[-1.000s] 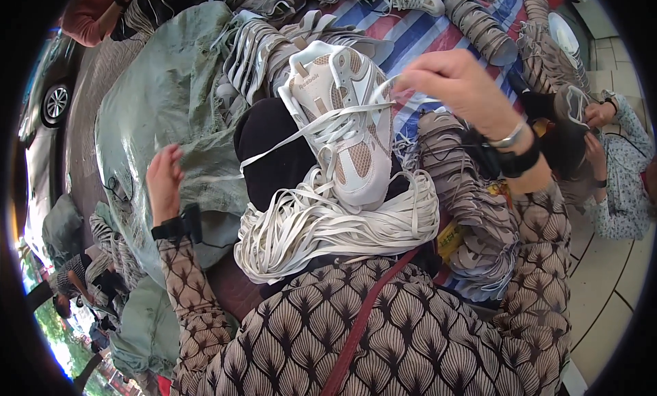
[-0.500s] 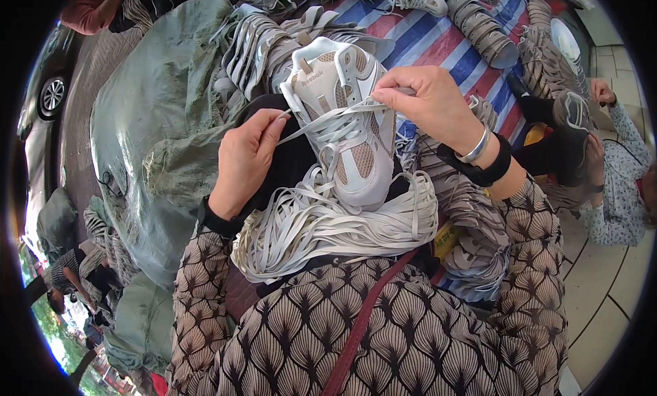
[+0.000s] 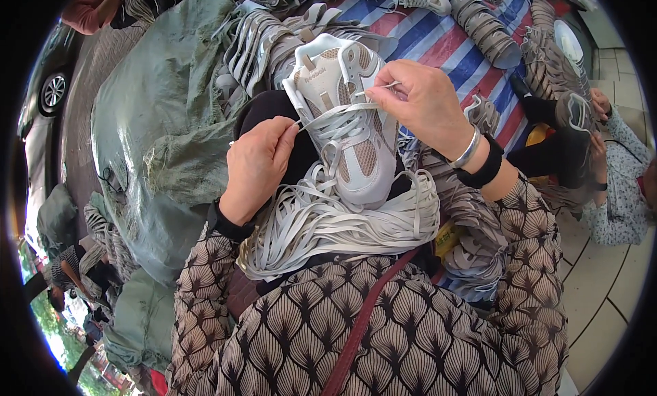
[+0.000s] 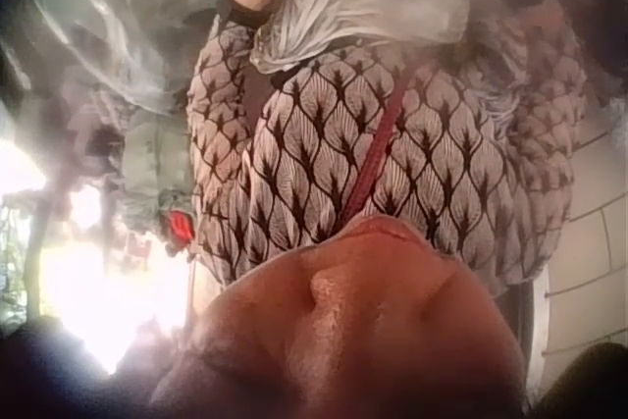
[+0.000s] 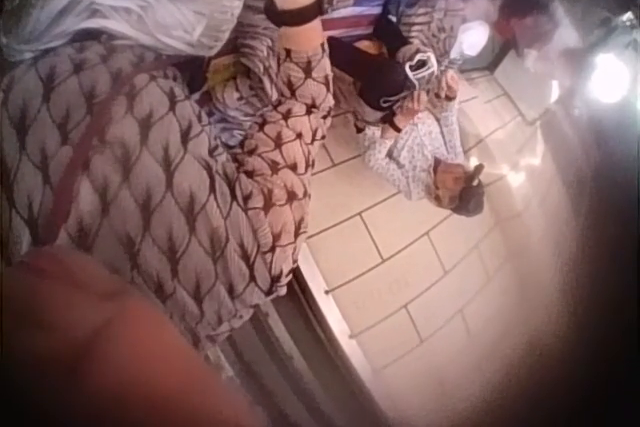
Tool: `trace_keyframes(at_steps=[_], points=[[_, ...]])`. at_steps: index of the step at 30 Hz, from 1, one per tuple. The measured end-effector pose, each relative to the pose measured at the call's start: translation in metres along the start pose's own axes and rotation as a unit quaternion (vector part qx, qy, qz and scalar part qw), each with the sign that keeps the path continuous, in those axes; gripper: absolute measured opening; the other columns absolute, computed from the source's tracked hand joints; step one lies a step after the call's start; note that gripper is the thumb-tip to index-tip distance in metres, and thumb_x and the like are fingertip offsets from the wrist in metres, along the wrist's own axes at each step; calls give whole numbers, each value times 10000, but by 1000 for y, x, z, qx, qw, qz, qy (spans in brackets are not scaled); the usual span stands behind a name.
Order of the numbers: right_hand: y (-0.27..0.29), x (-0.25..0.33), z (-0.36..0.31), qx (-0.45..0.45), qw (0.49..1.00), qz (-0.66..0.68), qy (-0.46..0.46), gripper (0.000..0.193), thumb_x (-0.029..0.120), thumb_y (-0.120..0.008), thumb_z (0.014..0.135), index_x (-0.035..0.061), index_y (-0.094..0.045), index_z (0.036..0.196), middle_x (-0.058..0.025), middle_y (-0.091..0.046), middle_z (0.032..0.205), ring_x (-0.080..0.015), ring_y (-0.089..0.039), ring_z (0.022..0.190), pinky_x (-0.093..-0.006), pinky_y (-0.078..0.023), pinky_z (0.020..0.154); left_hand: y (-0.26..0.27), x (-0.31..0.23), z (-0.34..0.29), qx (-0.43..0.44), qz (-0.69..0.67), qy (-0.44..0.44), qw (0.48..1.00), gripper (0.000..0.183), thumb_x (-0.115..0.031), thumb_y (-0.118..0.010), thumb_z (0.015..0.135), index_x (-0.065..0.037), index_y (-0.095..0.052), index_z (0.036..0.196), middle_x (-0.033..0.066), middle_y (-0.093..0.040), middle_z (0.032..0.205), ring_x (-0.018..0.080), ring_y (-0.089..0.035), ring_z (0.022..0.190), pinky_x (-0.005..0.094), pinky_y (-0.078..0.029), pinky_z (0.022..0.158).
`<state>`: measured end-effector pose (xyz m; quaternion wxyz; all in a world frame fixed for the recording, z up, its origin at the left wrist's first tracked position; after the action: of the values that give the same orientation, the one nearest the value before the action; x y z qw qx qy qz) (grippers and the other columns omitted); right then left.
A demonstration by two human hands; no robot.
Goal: Lacing white and grey sneakers while sitting with a group.
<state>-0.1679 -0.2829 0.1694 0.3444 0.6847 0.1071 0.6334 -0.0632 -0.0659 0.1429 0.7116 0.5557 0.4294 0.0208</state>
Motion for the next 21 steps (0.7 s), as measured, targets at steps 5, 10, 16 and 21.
trace_keyframes(at_steps=[5, 10, 16, 21], points=[[0, 13, 2, -1, 991, -120, 61, 152, 139, -635, 760, 14, -552, 738, -95, -556, 688, -236, -550, 600, -322, -428, 551, 2, -2, -1, 1, 23, -3, 1000, 120, -184, -549, 873, -75, -592, 845, 81, -534, 701, 287, -552, 630, 373, -418, 539], [1, 13, 3, 27, 994, -98, 35, 108, 106, -608, 738, 20, -543, 741, -107, -550, 687, -273, -554, 618, -351, -429, 563, -1, -2, -1, -6, 20, -9, 1000, 118, -182, -556, 869, -73, -588, 834, 82, -531, 692, 285, -550, 617, 373, -414, 529], [-8, 15, 3, -20, 977, -172, 128, 96, 55, -610, 716, 21, -521, 728, -71, -505, 672, -198, -499, 590, -309, -404, 537, -2, -1, -1, -17, 21, -18, 999, 113, -175, -562, 864, -72, -581, 821, 82, -522, 685, 285, -547, 609, 369, -410, 521], [-21, 24, 4, -51, 924, -286, 250, 101, 72, -592, 712, 45, -495, 711, -87, -493, 684, -252, -545, 646, -339, -448, 574, -3, -1, -1, -28, 24, -35, 999, 109, -164, -564, 859, -70, -567, 804, 86, -511, 681, 291, -542, 600, 374, -407, 518]])
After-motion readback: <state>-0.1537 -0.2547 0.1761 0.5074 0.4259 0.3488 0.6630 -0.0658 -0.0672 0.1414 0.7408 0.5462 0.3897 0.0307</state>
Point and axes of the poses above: each hand's wrist, its own z-axis towards the middle knuckle, its own y-axis out of the back of the hand, x = y × z, the point moved 2 cm from there along z, towards the middle knuckle
